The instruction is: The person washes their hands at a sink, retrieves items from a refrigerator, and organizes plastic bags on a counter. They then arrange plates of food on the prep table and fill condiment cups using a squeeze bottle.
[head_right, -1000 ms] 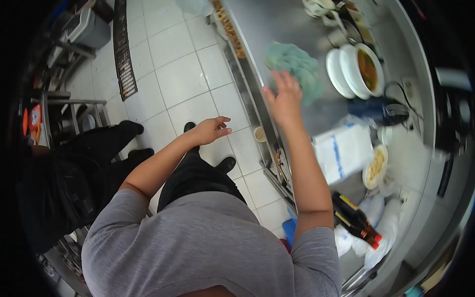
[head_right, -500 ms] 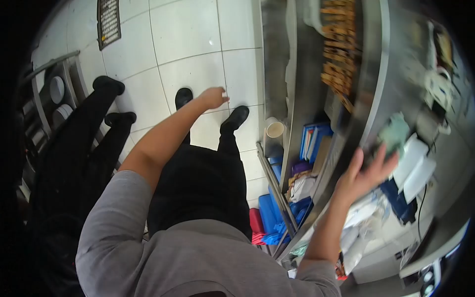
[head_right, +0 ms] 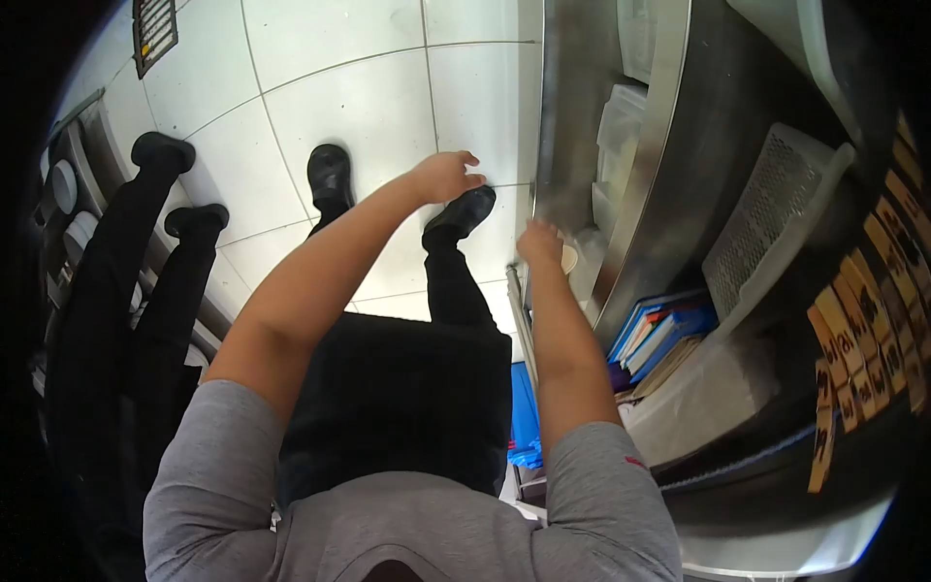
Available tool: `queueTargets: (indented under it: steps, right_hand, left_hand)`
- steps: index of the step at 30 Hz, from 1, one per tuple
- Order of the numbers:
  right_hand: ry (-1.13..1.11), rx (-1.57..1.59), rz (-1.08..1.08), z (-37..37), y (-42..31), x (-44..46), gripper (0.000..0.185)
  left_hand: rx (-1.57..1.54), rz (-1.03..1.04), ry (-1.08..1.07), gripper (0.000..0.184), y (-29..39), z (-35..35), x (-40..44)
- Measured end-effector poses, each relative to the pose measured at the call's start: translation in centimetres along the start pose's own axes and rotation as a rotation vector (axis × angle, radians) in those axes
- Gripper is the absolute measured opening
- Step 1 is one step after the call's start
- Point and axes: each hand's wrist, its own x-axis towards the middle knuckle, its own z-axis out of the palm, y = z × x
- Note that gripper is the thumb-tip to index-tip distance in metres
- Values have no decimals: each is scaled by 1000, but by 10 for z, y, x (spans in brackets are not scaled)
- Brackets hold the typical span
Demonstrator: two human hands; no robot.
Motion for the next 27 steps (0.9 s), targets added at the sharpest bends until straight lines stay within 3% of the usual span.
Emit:
queueTargets:
  steps: [2, 4, 6, 8, 10, 14, 18, 20, 21, 22, 24, 25, 26, 27]
  right_hand:
    - [-32, -137, 16, 42, 22, 0, 46]
    - [5, -198, 9, 67, 41, -8, 48]
    - [317, -161, 28, 69, 45, -14, 55]
    - [434, -68, 29, 56, 40, -17, 55]
    - [567, 278, 80, 35, 29, -26, 55]
    - [628, 533, 58, 16, 12, -22, 54]
    - [846, 876, -273, -75, -22, -63, 43]
    - [951, 769, -563, -149, -35, -147, 38]
    - [1118, 587, -784, -181, -20, -181, 42]
    - [1263, 383, -995, -205, -4, -204, 47]
    - [1537, 564, -523, -235, -10, -205, 59]
    - [1437, 558, -451, -239, -6, -188, 65]
    - [1340, 549, -377, -239, 1, -166, 71]
    - [1144, 613, -302, -236, 4, -147, 86]
  left_hand:
    - [-66, 27, 23, 54, 14, -4, 13]
    - [-366, -27, 29, 55, 51, -45, 6]
    - [-378, -27, 22, 59, 67, -65, 17]
    - [-439, 45, 92, 64, 81, -76, 39]
    - [-464, 106, 118, 69, 110, -92, 58]
    - [-711, 203, 105, 74, 172, -123, 77]
    - [-1012, 248, 172, 72, 202, -159, 144]
    - [-1219, 278, 206, 71, 211, -177, 171]
    - [-1180, 168, 251, 53, 228, -197, 142]
    - [-1185, 176, 240, 53, 230, -199, 148]
    - [-1413, 154, -41, 64, 232, -214, 176]
    - [-1444, 312, -30, 60, 232, -216, 194]
    - [-1669, 848, -382, 54, 229, -205, 245]
    - [-1744, 821, -432, 51, 234, -213, 237]
